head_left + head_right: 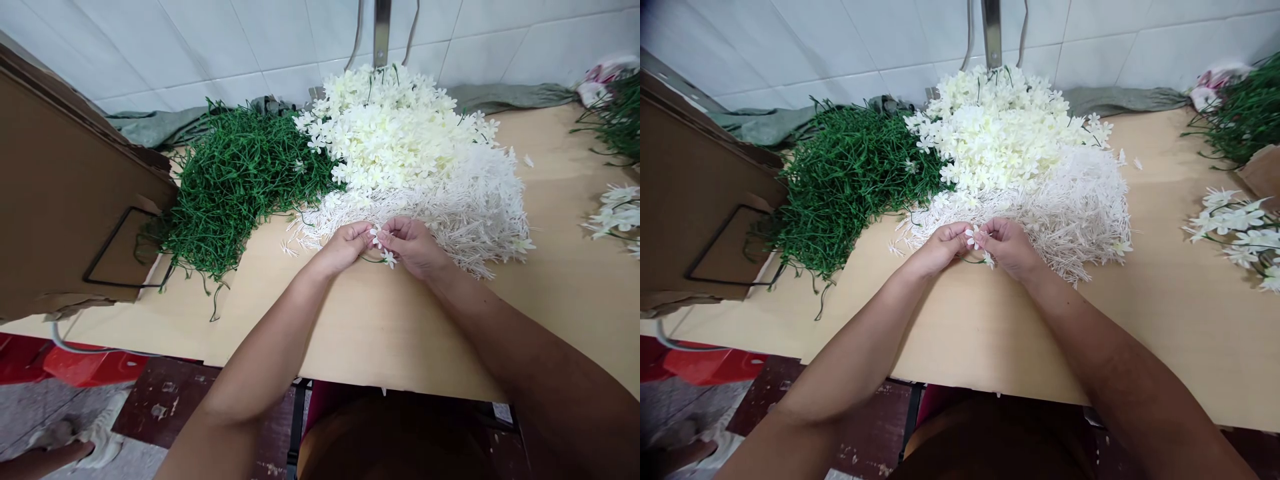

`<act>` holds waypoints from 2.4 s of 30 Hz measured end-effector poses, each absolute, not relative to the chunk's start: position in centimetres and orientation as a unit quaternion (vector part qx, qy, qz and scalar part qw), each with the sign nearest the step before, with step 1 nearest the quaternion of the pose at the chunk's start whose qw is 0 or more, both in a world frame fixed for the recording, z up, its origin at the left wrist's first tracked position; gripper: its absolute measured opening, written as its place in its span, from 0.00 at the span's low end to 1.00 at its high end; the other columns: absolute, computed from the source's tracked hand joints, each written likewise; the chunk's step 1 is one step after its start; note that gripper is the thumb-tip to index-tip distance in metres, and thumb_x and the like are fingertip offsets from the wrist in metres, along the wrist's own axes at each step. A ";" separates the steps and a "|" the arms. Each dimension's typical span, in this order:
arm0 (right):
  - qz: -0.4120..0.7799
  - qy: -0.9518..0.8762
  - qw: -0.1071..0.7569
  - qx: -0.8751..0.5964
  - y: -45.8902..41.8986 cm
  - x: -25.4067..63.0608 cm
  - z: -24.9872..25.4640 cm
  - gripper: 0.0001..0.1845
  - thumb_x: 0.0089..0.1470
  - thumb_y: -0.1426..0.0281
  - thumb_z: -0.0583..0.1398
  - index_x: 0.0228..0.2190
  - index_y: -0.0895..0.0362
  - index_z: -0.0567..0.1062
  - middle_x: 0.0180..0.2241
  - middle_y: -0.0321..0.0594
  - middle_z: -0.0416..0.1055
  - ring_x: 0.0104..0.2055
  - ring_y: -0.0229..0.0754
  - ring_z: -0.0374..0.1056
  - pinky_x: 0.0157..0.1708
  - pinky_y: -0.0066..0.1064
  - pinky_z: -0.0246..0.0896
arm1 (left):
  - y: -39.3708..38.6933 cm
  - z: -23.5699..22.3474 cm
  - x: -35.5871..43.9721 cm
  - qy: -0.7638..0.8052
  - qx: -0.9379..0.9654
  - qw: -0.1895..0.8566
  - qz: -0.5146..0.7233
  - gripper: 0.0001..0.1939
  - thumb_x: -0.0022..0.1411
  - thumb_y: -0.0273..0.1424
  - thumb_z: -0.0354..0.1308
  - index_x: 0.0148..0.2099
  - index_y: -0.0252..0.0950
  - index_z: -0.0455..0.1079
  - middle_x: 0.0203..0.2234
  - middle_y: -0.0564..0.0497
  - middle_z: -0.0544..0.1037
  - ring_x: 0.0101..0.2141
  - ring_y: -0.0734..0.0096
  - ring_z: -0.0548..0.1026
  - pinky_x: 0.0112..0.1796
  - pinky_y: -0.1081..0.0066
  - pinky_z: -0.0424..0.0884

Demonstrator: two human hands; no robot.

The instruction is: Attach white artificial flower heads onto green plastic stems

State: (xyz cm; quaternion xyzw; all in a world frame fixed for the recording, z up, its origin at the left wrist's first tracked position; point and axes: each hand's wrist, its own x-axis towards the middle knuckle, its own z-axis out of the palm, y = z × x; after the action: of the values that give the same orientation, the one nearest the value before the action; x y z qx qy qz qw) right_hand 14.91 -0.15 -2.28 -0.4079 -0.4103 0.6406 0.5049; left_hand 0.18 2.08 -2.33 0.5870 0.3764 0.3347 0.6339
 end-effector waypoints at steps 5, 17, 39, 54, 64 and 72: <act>0.671 -0.381 0.503 -0.389 -0.2 15.1 -2.1 0.23 0.25 0.58 0.74 0.18 0.57 0.71 0.16 0.31 0.71 0.18 0.30 0.63 0.20 0.25 0.60 | 2.0 -2.3 0.3 0.386 0.577 0.629 0.349 0.29 0.43 0.55 0.63 0.23 0.33 0.61 0.15 0.59 0.59 0.19 0.84 0.54 0.21 0.77 0.48; 0.712 -0.339 0.475 -0.391 -0.3 15.9 -1.8 0.14 0.28 0.68 0.73 0.20 0.57 0.76 0.20 0.35 0.75 0.26 0.37 0.72 0.33 0.29 0.67 | 1.6 -1.4 0.3 0.365 0.563 0.659 0.340 0.27 0.43 0.54 0.64 0.25 0.33 0.65 0.15 0.57 0.62 0.22 0.80 0.64 0.23 0.78 0.58; 0.715 -0.348 0.454 -0.401 -0.3 16.0 -1.8 0.16 0.28 0.68 0.72 0.17 0.56 0.69 0.19 0.34 0.74 0.24 0.37 0.71 0.22 0.25 0.59 | 1.9 -1.5 -0.1 0.343 0.609 0.639 0.321 0.26 0.48 0.52 0.62 0.24 0.32 0.66 0.18 0.53 0.69 0.22 0.79 0.64 0.25 0.76 0.60; 0.712 -0.353 0.448 -0.410 -0.1 16.2 -2.2 0.20 0.23 0.66 0.75 0.16 0.58 0.70 0.18 0.34 0.72 0.23 0.35 0.68 0.24 0.26 0.59 | 2.2 -2.6 0.1 0.343 0.604 0.641 0.326 0.28 0.45 0.55 0.61 0.24 0.32 0.64 0.19 0.55 0.69 0.25 0.79 0.66 0.31 0.76 0.62; 0.674 -0.350 0.462 -0.458 -0.2 15.5 -2.1 0.18 0.24 0.71 0.72 0.14 0.57 0.67 0.13 0.30 0.67 0.18 0.32 0.64 0.18 0.23 0.52 | 2.1 -3.1 0.6 0.382 0.608 0.608 0.338 0.21 0.55 0.45 0.59 0.24 0.32 0.62 0.19 0.55 0.69 0.23 0.81 0.65 0.29 0.77 0.61; 0.709 -0.325 0.463 -0.422 -0.1 15.8 -1.8 0.21 0.22 0.69 0.74 0.16 0.57 0.67 0.17 0.33 0.72 0.20 0.33 0.66 0.20 0.23 0.57 | 1.7 -1.6 0.2 0.365 0.593 0.638 0.330 0.24 0.54 0.51 0.57 0.23 0.33 0.63 0.14 0.58 0.58 0.19 0.82 0.54 0.21 0.76 0.51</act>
State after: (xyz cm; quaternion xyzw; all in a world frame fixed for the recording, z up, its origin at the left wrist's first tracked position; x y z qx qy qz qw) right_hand 15.78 -0.15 -1.84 -0.4218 -0.3245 0.7088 0.4630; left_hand 0.15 1.69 -1.61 0.5926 0.3650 0.3301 0.6377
